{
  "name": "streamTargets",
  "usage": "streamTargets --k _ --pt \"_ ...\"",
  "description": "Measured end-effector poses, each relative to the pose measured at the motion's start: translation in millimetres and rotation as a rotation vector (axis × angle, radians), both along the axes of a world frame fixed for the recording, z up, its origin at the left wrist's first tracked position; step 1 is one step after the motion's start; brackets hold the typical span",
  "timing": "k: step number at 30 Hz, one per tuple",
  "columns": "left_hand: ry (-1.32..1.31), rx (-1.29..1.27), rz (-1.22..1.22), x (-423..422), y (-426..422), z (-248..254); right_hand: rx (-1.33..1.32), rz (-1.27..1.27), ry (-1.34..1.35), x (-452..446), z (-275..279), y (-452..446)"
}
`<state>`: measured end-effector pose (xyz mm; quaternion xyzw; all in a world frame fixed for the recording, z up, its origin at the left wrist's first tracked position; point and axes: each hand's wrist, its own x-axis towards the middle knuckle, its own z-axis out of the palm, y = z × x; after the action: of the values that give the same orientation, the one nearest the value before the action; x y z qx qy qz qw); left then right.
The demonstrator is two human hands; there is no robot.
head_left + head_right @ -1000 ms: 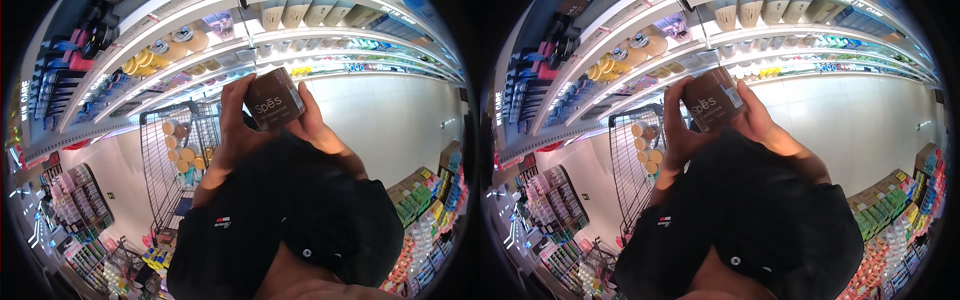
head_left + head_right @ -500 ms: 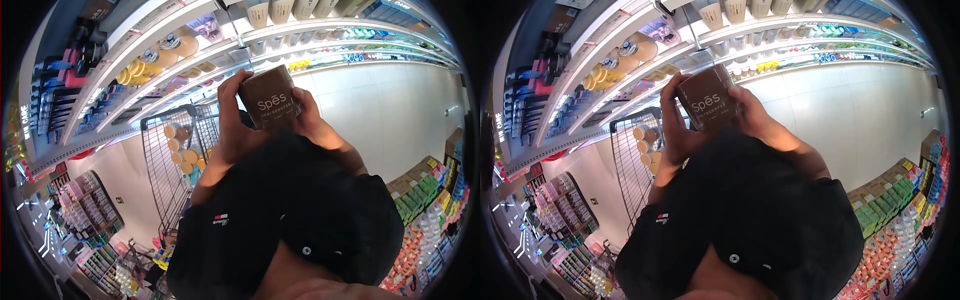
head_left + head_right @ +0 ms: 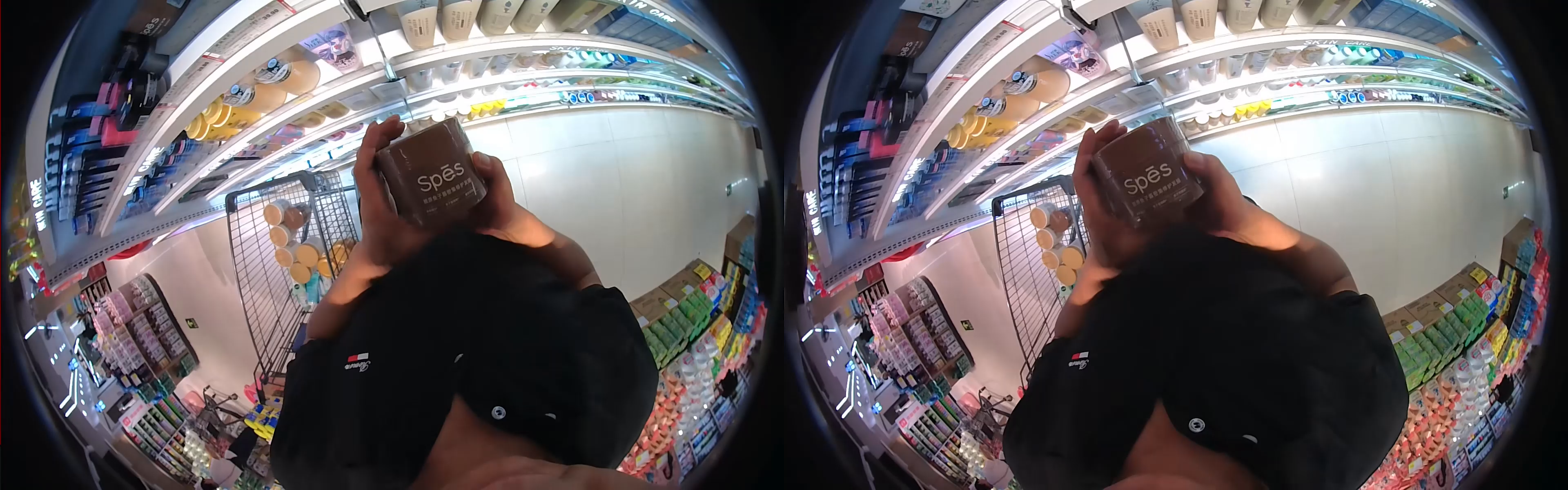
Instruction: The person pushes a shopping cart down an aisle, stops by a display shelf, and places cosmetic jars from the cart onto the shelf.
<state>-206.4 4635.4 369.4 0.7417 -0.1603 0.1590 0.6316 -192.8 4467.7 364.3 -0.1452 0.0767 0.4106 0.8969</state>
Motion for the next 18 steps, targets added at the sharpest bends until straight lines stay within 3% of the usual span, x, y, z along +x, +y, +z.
streamTargets --k 3,6,10,12,15,18 --pt "0.042 0.032 -0.019 5 1 -1 -0.094 -0.061 -0.05 2 8 -1" --pt "0.086 0.081 -0.018 1 5 2 -0.002 -0.062 -0.002 2 6 5" --pt "0.138 -0.083 -0.026 -2 0 1 0.0 -0.022 0.089 1 2 8" --pt "0.136 -0.139 -0.018 1 -2 2 -0.199 -0.062 0.031 3 5 7" --pt "0.139 0.0 -0.018 -1 4 3 0.01 -0.092 -0.032 2 5 9" --pt "0.134 0.058 -0.011 -1 8 5 -0.026 -0.089 0.043 0 0 14"
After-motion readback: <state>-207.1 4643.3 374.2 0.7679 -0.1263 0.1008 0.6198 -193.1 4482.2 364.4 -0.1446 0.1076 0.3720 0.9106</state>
